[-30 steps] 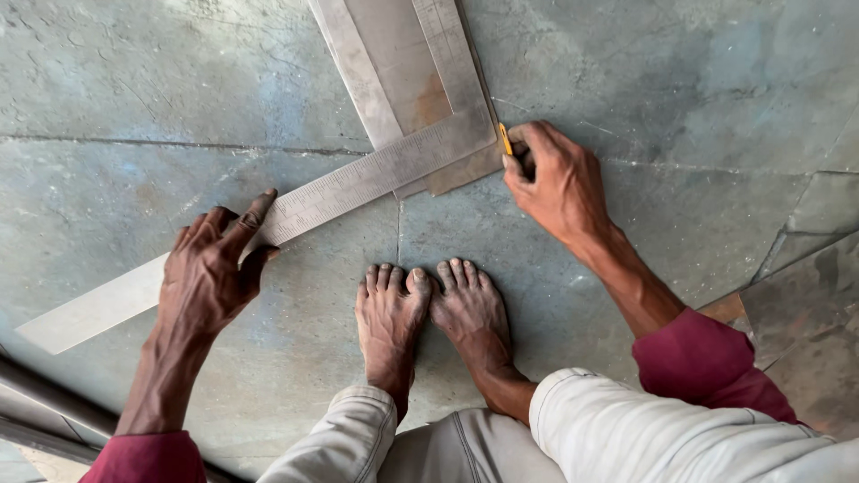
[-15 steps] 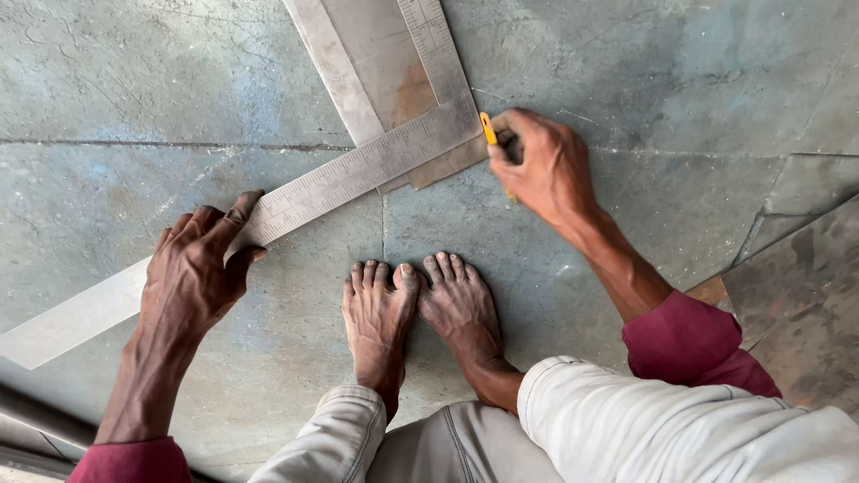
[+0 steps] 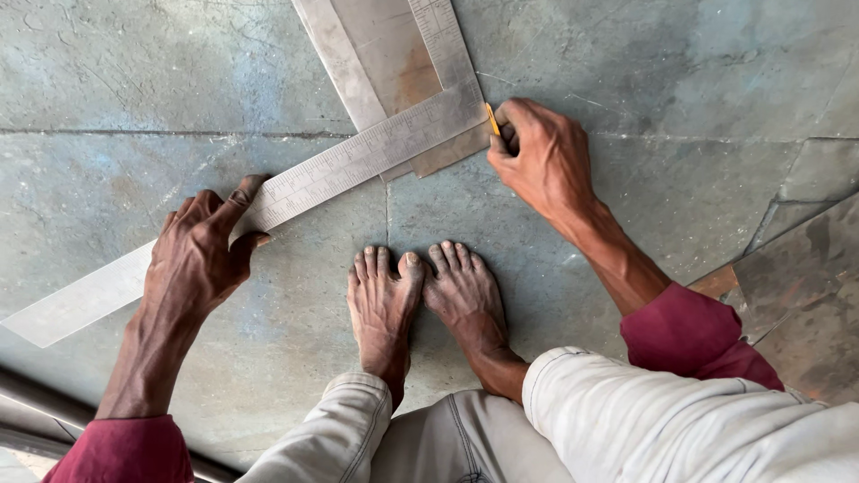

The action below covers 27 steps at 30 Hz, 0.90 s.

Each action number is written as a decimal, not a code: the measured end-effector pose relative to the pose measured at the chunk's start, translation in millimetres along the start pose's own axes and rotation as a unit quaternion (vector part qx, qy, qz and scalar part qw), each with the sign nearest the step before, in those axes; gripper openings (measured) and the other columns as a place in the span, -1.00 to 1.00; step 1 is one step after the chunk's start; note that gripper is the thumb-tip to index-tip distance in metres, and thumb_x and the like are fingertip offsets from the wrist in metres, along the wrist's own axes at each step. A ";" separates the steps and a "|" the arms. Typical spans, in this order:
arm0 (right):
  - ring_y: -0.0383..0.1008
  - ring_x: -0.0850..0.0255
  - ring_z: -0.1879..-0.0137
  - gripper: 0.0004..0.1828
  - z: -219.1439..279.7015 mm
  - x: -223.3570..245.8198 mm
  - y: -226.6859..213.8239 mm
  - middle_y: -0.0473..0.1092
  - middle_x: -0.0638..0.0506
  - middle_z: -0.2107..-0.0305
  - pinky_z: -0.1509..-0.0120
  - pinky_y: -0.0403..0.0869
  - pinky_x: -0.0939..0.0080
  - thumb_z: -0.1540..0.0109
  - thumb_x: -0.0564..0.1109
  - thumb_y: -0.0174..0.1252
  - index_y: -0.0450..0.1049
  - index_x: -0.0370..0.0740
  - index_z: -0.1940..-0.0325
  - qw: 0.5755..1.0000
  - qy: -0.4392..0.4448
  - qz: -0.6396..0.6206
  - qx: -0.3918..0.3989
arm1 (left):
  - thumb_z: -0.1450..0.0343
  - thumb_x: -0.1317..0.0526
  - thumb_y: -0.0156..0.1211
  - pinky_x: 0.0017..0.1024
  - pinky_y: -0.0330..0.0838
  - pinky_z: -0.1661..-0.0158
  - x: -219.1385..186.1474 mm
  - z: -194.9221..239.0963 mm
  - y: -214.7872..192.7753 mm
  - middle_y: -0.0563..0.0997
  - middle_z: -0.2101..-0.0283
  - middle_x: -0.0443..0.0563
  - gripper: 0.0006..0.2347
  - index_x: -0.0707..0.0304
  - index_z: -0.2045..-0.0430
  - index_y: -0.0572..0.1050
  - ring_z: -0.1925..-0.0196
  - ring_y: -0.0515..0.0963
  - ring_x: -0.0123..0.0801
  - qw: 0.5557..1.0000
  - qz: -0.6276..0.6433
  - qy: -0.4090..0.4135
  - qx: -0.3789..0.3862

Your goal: The person holds an L-square against a metal strip on the floor while another person uses a yellow marking tool to draw lines across the metal surface.

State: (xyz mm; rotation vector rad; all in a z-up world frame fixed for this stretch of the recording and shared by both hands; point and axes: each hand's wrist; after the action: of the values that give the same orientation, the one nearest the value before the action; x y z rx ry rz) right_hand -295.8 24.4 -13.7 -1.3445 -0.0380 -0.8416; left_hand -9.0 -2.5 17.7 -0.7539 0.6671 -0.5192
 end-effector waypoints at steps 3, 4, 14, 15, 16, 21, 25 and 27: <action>0.51 0.19 0.42 -0.79 -5.2 0.9 -2.7 0.47 -0.02 0.48 0.34 0.49 0.14 -0.17 -0.21 0.39 0.47 -0.30 0.25 0.999 0.000 0.026 0.027 | -0.30 0.47 0.19 0.07 0.20 -0.28 2.1 -6.0 0.9 0.37 -0.26 0.50 -0.42 0.09 -0.20 0.12 -0.33 0.32 0.35 1.000 -0.006 0.003 0.002; 0.51 0.19 0.42 -0.79 -5.8 1.1 -3.0 0.47 -0.02 0.48 0.34 0.49 0.14 -0.17 -0.21 0.39 0.47 -0.30 0.25 0.999 -0.001 0.025 0.028 | -0.33 0.45 0.19 0.08 0.21 -0.27 3.5 -6.7 4.2 0.36 -0.26 0.50 -0.43 0.08 -0.21 0.12 -0.32 0.33 0.37 1.000 -0.005 0.006 -0.007; 0.40 0.17 0.58 -0.81 -4.4 -8.7 -23.9 0.58 -0.06 0.27 0.55 0.39 0.11 -0.35 -0.19 0.27 0.58 -0.26 -0.04 0.999 0.041 0.010 0.026 | -0.46 0.32 0.08 0.06 0.24 -0.26 12.6 -11.7 36.9 0.37 -0.27 0.51 -0.59 0.09 -0.19 0.13 -0.30 0.36 0.36 1.000 -0.001 -0.005 -0.022; 0.49 0.25 0.43 -0.80 -6.0 -12.8 -35.1 0.57 -0.06 0.20 0.44 0.50 0.19 -0.40 -0.16 0.21 0.57 -0.24 -0.09 0.995 0.061 -0.078 0.008 | -0.49 0.29 0.08 0.07 0.24 -0.26 11.3 -11.3 37.2 0.38 -0.27 0.51 -0.63 0.13 -0.16 0.14 -0.31 0.36 0.37 1.000 0.016 -0.016 -0.018; 0.59 0.33 0.28 -0.78 -8.0 -15.6 -43.4 0.57 -0.05 0.14 0.33 0.60 0.26 -0.45 -0.14 0.15 0.55 -0.22 -0.15 0.983 0.081 -0.166 -0.010 | -0.51 0.27 0.07 0.08 0.25 -0.26 11.2 -10.8 36.8 0.38 -0.27 0.51 -0.67 0.16 -0.12 0.16 -0.31 0.37 0.38 0.999 0.032 -0.027 -0.013; 0.63 0.23 0.14 -0.75 5.1 -36.0 -78.3 0.54 -0.19 0.24 -0.01 0.66 0.31 -0.56 -0.13 0.10 0.57 -0.39 0.03 0.958 0.087 -0.273 0.034 | -0.46 0.32 0.09 0.04 0.28 -0.23 13.1 -8.2 28.1 0.39 -0.26 0.47 -0.64 0.10 -0.15 0.23 -0.30 0.38 0.36 1.000 0.009 0.002 -0.013; 0.58 -0.03 0.02 -0.41 12.2 -57.3 -69.3 0.25 -0.42 -0.20 0.05 0.66 0.22 -0.30 -0.29 0.39 0.36 -0.50 -0.37 0.999 0.015 0.027 0.031 | -0.43 0.30 0.12 0.06 0.25 -0.24 12.6 -9.5 21.6 0.39 -0.26 0.51 -0.65 0.14 -0.10 0.26 -0.31 0.36 0.37 1.000 0.018 0.011 -0.017; 0.56 -0.10 -0.03 -0.05 12.4 -65.5 -66.2 0.11 -0.39 -0.27 0.06 0.65 0.18 -0.25 -0.27 0.45 0.08 -0.51 -0.60 0.993 0.078 0.063 0.058 | -0.37 0.32 0.13 0.03 0.24 -0.25 12.3 -5.8 16.6 0.38 -0.27 0.46 -0.61 0.07 -0.10 0.27 -0.32 0.35 0.32 1.000 -0.011 0.013 0.011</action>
State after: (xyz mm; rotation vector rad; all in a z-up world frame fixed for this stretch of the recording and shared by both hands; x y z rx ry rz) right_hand -373.7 69.5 13.4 -1.1564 0.1174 -0.8228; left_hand -1.6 -2.6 -2.5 -0.7362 0.6772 -0.5566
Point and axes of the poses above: each hand's wrist, its own z-axis away from the middle knuckle, its own y-axis out of the palm, x = y × z
